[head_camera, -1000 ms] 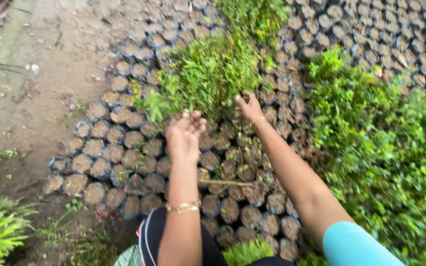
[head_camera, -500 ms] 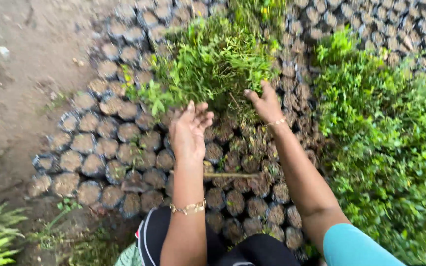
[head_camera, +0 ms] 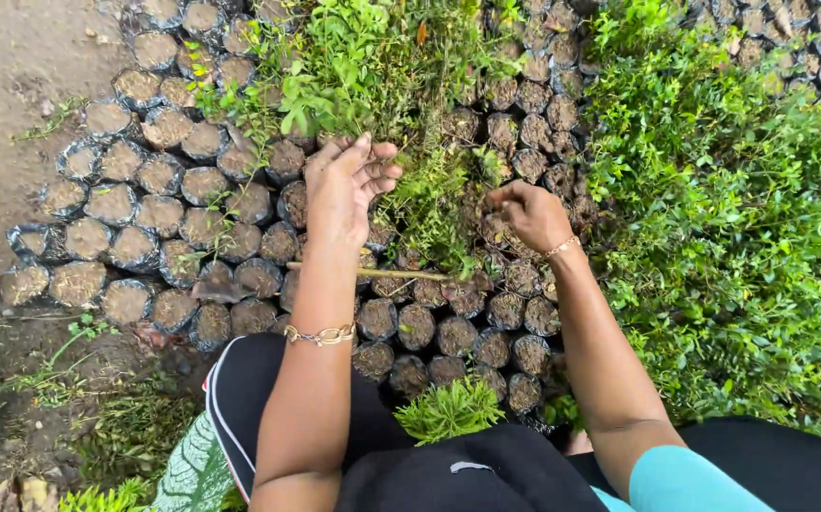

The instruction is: Weeding and cleaning small potted plants in nursery bags by hand

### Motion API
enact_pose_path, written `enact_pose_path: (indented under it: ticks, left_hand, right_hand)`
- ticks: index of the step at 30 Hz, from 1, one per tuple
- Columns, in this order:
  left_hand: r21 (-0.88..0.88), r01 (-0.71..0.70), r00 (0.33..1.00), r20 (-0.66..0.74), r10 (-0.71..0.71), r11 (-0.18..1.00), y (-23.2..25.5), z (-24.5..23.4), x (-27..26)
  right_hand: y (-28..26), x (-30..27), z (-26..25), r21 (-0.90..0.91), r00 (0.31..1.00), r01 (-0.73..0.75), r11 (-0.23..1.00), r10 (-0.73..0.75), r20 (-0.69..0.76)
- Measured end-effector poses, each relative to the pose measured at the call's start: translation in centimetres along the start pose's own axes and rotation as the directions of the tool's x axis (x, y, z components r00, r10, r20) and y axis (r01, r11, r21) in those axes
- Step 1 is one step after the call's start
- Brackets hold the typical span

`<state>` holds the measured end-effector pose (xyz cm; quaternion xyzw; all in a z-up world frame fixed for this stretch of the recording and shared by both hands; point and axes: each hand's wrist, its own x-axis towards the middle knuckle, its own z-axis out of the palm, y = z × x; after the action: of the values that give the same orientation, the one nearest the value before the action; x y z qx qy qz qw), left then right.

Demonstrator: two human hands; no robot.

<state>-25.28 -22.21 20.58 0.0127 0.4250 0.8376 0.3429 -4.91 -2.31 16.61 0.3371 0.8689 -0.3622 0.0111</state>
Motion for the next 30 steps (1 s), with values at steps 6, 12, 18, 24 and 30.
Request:
enact_pose_path:
  ticks: [6,12,18,24,30]
  left_hand:
    - [0.171,0.011,0.996,0.081,-0.025,0.985,-1.1,0.3,-0.4]
    - [0.272,-0.013,0.997,0.079,-0.009,0.962,-1.1,0.7,-0.3]
    - [0.313,-0.033,0.999,0.024,0.027,0.949,-1.2,0.8,0.0]
    - [0.339,-0.054,0.995,-0.059,0.078,0.939,-0.8,1.3,-0.5]
    - [0.358,-0.039,0.994,-0.084,0.073,0.933,-1.1,0.9,-0.7]
  right_hand:
    - [2.3,4.1,3.6,-0.472,0.974,0.143,0.870,-0.209,-0.090]
    - [-3.7,9.1,4.2,-0.608,0.939,0.231,0.759,-0.338,-0.065]
    - [-2.2,8.2,-0.7,-0.635,0.819,0.291,0.716,-0.529,-0.222]
    - [-2.1,3.0,-2.1,-0.230,0.858,0.402,0.886,-0.453,-0.242]
    - [-4.7,-1.2,-2.3,-0.078,0.963,0.184,0.980,-0.164,0.214]
